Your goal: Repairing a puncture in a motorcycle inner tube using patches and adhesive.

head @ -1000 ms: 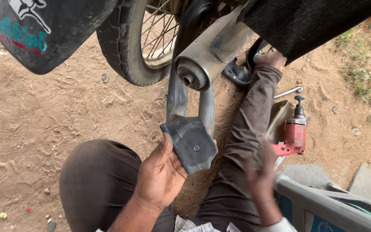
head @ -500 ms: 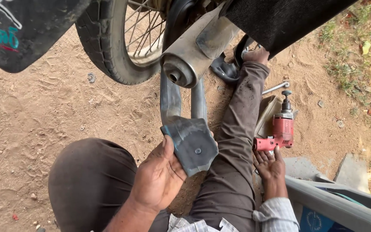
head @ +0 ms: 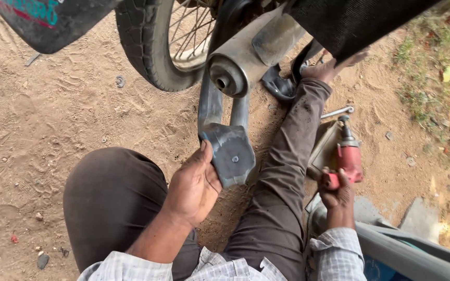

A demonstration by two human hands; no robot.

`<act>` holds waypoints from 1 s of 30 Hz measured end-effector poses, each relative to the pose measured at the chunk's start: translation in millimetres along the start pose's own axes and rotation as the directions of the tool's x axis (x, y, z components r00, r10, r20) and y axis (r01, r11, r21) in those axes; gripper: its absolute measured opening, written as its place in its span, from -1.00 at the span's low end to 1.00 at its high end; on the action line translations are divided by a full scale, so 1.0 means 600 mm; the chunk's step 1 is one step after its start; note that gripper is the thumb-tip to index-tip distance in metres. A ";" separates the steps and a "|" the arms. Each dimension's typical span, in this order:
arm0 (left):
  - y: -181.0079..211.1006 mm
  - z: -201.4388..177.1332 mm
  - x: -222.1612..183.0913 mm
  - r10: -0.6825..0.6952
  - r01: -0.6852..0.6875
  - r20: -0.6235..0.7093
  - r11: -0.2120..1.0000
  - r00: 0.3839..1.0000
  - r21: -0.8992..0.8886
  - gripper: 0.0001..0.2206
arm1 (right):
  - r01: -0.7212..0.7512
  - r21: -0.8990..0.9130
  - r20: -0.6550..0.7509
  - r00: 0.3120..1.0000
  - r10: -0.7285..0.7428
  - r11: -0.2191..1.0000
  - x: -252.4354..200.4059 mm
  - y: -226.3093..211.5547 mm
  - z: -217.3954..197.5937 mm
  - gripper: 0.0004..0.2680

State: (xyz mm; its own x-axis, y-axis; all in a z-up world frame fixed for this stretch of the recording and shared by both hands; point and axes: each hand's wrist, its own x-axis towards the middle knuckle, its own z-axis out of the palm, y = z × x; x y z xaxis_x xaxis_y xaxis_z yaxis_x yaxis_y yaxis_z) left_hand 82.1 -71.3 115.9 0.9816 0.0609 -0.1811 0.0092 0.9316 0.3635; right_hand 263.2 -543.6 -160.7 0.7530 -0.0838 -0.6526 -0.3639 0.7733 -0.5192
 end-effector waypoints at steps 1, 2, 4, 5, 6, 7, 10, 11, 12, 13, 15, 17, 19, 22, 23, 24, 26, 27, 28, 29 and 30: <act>-0.001 0.001 -0.002 -0.006 0.006 0.005 1.000 1.000 -0.001 -0.51 | 0.007 0.004 -0.002 1.000 -0.007 1.000 -0.013 0.007 0.004 -0.71; -0.001 0.004 -0.002 -0.006 0.006 0.009 1.000 1.000 -0.010 -0.52 | -0.023 -0.062 -0.046 0.999 0.020 0.998 -0.023 0.014 0.012 -0.71; -0.001 0.006 -0.004 -0.004 0.004 0.017 1.000 1.000 -0.018 -0.52 | -0.051 -0.124 -0.087 0.995 0.041 0.991 -0.029 0.023 0.010 -0.71; 0.000 0.007 -0.005 0.006 -0.006 0.000 1.000 1.000 0.001 -0.52 | -0.059 -0.198 -0.153 0.988 0.028 0.978 -0.025 0.025 -0.001 -0.72; 0.001 0.006 -0.006 0.019 -0.019 -0.021 1.000 1.000 0.020 -0.52 | -0.075 -0.272 -0.217 0.976 0.015 0.959 -0.018 0.030 -0.009 -0.73; 0.003 0.008 -0.006 0.024 -0.024 -0.019 0.999 1.000 0.022 -0.52 | -0.074 -0.273 -0.211 0.977 0.016 0.959 -0.024 0.036 -0.002 -0.73; 0.003 0.012 -0.010 0.001 -0.002 0.021 0.999 1.000 0.034 -0.47 | 0.032 -0.549 -0.247 0.948 -0.198 0.835 -0.084 0.064 0.043 -0.73; 0.003 0.013 -0.009 0.001 -0.002 0.022 0.999 1.000 0.040 -0.47 | 0.196 -0.659 -0.122 0.925 -0.360 0.726 -0.127 0.080 0.083 -0.70; 0.001 0.013 -0.008 -0.003 0.002 0.025 0.999 1.000 0.045 -0.47 | 0.349 -0.735 0.021 0.868 -0.496 0.581 -0.172 0.096 0.121 -0.66; 0.001 0.014 -0.008 -0.009 0.008 0.027 0.999 1.000 0.044 -0.47 | 0.349 -0.736 0.016 0.866 -0.500 0.580 -0.226 0.111 0.162 -0.66; 0.002 0.016 -0.008 -0.011 0.008 0.043 0.998 0.999 0.064 -0.41 | 0.666 -0.626 0.497 0.742 -0.450 0.406 -0.333 0.146 0.249 -0.61; 0.001 0.009 -0.011 0.012 -0.020 0.080 0.995 0.997 0.095 -0.36 | 0.798 -0.570 0.682 0.592 -0.429 0.195 -0.425 0.169 0.316 -0.59; -0.002 0.004 -0.013 0.037 -0.051 0.117 0.991 0.992 0.121 -0.30 | 0.888 -0.460 0.835 0.425 -0.349 -0.018 -0.497 0.184 0.369 -0.56; 0.001 0.001 -0.020 0.043 -0.052 0.134 0.997 0.990 0.064 -0.19 | 0.904 -0.310 0.940 0.246 -0.237 -0.293 -0.553 0.203 0.416 -0.53; 0.005 0.004 -0.022 0.027 -0.036 0.138 0.998 0.990 0.060 -0.16 | 0.895 -0.263 0.960 0.206 -0.189 -0.360 -0.559 0.210 0.420 -0.53; 0.007 0.006 -0.024 0.010 -0.018 0.140 0.998 0.990 0.054 -0.12 | 0.880 -0.214 0.976 0.170 -0.138 -0.424 -0.564 0.215 0.424 -0.52; 0.011 0.007 -0.027 0.004 -0.013 0.136 0.998 0.991 0.066 -0.10 | 0.877 -0.211 0.977 0.178 -0.115 -0.432 -0.566 0.225 0.426 -0.52; 0.012 0.007 -0.026 -0.007 -0.004 0.135 0.997 0.991 0.078 -0.08 | 0.871 -0.211 0.977 0.188 -0.096 -0.443 -0.565 0.229 0.427 -0.52; 0.013 0.007 -0.027 -0.009 -0.001 0.136 0.997 0.991 0.077 -0.08 | 0.870 -0.213 0.977 0.189 -0.097 -0.445 -0.566 0.230 0.428 -0.52; 0.013 0.007 -0.028 -0.015 0.005 0.129 0.997 0.991 0.073 -0.08 | 0.861 -0.217 0.976 0.198 -0.089 -0.460 -0.566 0.232 0.430 -0.51; 0.013 0.007 -0.028 -0.021 0.012 0.123 0.998 0.992 0.069 -0.08 | 0.852 -0.222 0.975 0.208 -0.082 -0.475 -0.566 0.233 0.432 -0.51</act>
State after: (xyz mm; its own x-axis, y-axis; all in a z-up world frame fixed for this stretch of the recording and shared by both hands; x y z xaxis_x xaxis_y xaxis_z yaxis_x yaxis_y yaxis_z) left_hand 66.4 -66.6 125.4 0.9972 -0.0031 -0.0749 0.0345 0.9053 0.4233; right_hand 98.6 -244.1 131.2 0.7207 0.5317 0.4449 0.6927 -0.5779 -0.4315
